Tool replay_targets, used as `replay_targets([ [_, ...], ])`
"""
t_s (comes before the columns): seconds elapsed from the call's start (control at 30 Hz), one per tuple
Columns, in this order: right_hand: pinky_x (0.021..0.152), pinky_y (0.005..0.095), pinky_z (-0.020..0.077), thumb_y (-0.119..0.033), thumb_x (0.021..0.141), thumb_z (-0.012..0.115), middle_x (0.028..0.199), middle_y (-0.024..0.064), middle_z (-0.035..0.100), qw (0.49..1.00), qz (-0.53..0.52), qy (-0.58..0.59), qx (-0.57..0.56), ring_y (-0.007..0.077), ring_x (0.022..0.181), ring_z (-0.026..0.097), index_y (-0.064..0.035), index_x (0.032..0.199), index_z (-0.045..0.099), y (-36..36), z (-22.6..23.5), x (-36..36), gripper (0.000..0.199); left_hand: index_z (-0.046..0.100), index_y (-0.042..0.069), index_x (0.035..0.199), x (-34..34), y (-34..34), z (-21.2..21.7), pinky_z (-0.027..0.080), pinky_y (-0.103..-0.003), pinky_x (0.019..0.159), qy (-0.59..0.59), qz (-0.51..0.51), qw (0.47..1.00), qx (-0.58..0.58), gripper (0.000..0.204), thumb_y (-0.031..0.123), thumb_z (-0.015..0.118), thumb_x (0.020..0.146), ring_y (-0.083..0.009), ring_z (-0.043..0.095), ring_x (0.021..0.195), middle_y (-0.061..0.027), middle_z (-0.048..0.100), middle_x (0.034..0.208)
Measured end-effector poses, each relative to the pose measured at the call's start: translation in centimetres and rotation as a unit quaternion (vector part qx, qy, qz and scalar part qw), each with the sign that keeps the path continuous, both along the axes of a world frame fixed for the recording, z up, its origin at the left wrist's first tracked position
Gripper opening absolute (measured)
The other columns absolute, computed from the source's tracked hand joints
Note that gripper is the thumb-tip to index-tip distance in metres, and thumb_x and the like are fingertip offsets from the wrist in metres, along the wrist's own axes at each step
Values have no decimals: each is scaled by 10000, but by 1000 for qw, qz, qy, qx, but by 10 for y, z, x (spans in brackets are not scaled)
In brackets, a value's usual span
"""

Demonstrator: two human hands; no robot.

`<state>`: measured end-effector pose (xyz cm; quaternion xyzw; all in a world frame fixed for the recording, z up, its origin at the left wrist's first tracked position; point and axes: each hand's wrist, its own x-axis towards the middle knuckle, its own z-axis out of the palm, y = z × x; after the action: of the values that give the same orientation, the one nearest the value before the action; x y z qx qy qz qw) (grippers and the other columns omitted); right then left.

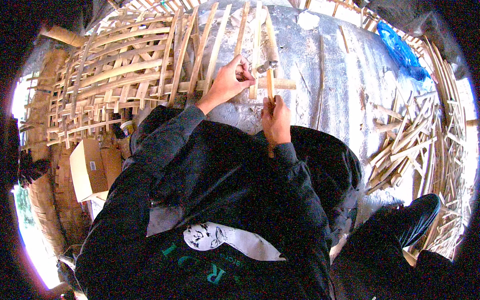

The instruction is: The person assembles a wood frame by placing thin slats onto a larger structure and hammering small nails into the joints.

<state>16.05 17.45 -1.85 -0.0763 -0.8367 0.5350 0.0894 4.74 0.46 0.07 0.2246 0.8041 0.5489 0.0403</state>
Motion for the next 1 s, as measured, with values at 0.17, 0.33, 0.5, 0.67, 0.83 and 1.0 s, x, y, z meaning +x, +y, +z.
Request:
replay_targets([
  [0.17, 532, 471, 433, -192, 1042, 532, 671, 242, 590, 998, -16, 47, 27, 437, 584, 583, 10, 885, 488, 11, 8, 16, 259, 424, 76, 988, -1, -4, -1, 568, -327, 771, 19, 17, 1000, -18, 420, 25, 799, 806, -153, 710, 834, -77, 726, 866],
  [0.33, 549, 498, 436, -163, 1034, 527, 701, 274, 589, 996, 47, 28, 64, 483, 633, 581, 3, 902, 489, 13, 14, 23, 215, 416, 65, 997, -6, -9, -8, 566, -336, 782, 2, -9, 1000, 23, 397, -12, 756, 805, -167, 717, 868, -85, 708, 861],
  [0.5, 554, 524, 434, -154, 1029, 528, 702, 285, 589, 995, 21, 43, 90, 496, 650, 592, -2, 916, 485, 11, 23, 25, 194, 419, 65, 993, -6, -6, -10, 568, -332, 787, -13, -6, 1000, 24, 385, -32, 736, 798, -173, 718, 879, -80, 699, 866],
  [0.67, 563, 550, 436, -157, 1027, 528, 702, 298, 590, 992, 35, 36, 118, 519, 667, 589, -9, 927, 484, 10, 31, 27, 184, 427, 61, 986, -7, -9, -12, 568, -327, 775, -8, -15, 999, 39, 379, -29, 739, 790, -171, 720, 869, -86, 698, 853],
  [0.83, 583, 571, 442, -152, 1025, 523, 706, 298, 595, 983, 54, 42, 170, 527, 697, 596, -8, 952, 481, 15, 23, 27, 167, 435, 56, 983, -9, -4, -9, 573, -326, 758, 9, -1, 1000, -15, 387, -32, 753, 781, -168, 724, 846, -83, 701, 817],
  [1.0, 594, 580, 438, -142, 1015, 533, 724, 301, 601, 991, 8, 32, 128, 536, 717, 596, -6, 955, 481, 5, 42, 30, 158, 443, 51, 990, -9, -6, -8, 574, -326, 759, 1, 10, 1000, -15, 391, -26, 762, 778, -160, 721, 838, -84, 710, 828],
])
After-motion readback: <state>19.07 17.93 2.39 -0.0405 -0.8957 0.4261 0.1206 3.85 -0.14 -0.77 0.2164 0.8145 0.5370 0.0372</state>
